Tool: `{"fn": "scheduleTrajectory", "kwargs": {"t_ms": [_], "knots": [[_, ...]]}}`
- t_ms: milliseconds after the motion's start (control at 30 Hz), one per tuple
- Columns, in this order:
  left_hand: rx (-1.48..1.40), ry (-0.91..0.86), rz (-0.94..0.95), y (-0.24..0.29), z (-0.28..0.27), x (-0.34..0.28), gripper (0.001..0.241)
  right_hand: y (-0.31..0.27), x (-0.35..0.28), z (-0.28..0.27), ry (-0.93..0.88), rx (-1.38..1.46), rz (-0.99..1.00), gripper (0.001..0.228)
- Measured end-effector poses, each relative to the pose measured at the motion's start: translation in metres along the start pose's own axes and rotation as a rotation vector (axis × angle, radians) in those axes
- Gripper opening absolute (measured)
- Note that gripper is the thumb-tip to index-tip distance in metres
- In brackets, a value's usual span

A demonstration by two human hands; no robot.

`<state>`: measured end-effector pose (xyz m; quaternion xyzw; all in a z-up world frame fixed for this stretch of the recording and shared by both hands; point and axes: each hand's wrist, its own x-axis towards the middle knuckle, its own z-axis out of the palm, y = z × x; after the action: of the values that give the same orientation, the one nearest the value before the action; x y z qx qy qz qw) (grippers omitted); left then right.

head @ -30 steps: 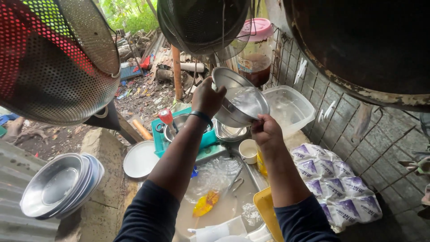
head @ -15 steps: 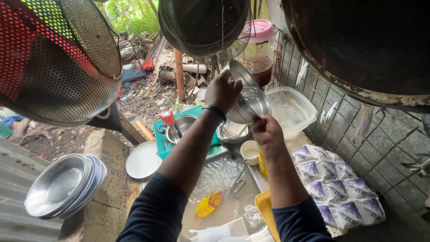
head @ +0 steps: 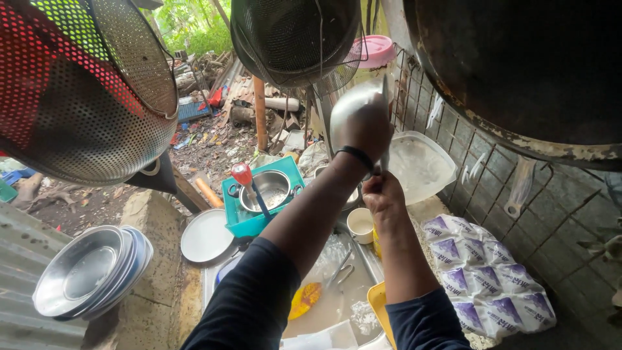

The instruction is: Washing and rinsing various kitchenware including plates, bowls, and plastic containers in a sink.

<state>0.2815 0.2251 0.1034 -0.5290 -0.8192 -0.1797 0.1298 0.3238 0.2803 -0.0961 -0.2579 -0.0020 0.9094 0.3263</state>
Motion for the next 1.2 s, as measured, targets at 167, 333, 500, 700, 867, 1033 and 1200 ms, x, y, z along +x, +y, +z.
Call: {"fn": "scheduleTrajectory", "kwargs": {"t_ms": [167,333,500,700,867,1033,1200], "knots": [[0.132,0.159,0.117,0.045,-0.004,-0.022,0.035,0.019,-0.104,0.051,-0.161,-0.139,-0.075,0.013],[0.251,0.520,0.293,0.070,0.012,-0.042,0.045,0.034,-0.080,0.021,-0.262,-0.119,0.092,0.011],[0.133,0.452,0.330,0.047,-0.023,-0.081,0.048,0.053,-0.043,-0.032,-0.354,-0.092,0.259,0.011],[0.381,0.390,0.448,-0.042,-0.049,-0.173,0.056,0.084,0.040,-0.123,-0.470,-0.049,0.456,0.014],[-0.151,0.437,0.000,-0.195,-0.008,-0.221,0.023,0.102,0.048,-0.170,0.024,-0.483,0.319,0.020],[0.226,0.354,-0.118,-0.317,0.002,-0.212,0.046,0.140,-0.029,-0.154,0.239,-0.651,0.073,0.044],[0.197,-0.316,-0.365,-0.343,0.009,-0.172,0.066,0.167,-0.060,-0.143,0.284,-0.916,-0.042,0.039]]}}
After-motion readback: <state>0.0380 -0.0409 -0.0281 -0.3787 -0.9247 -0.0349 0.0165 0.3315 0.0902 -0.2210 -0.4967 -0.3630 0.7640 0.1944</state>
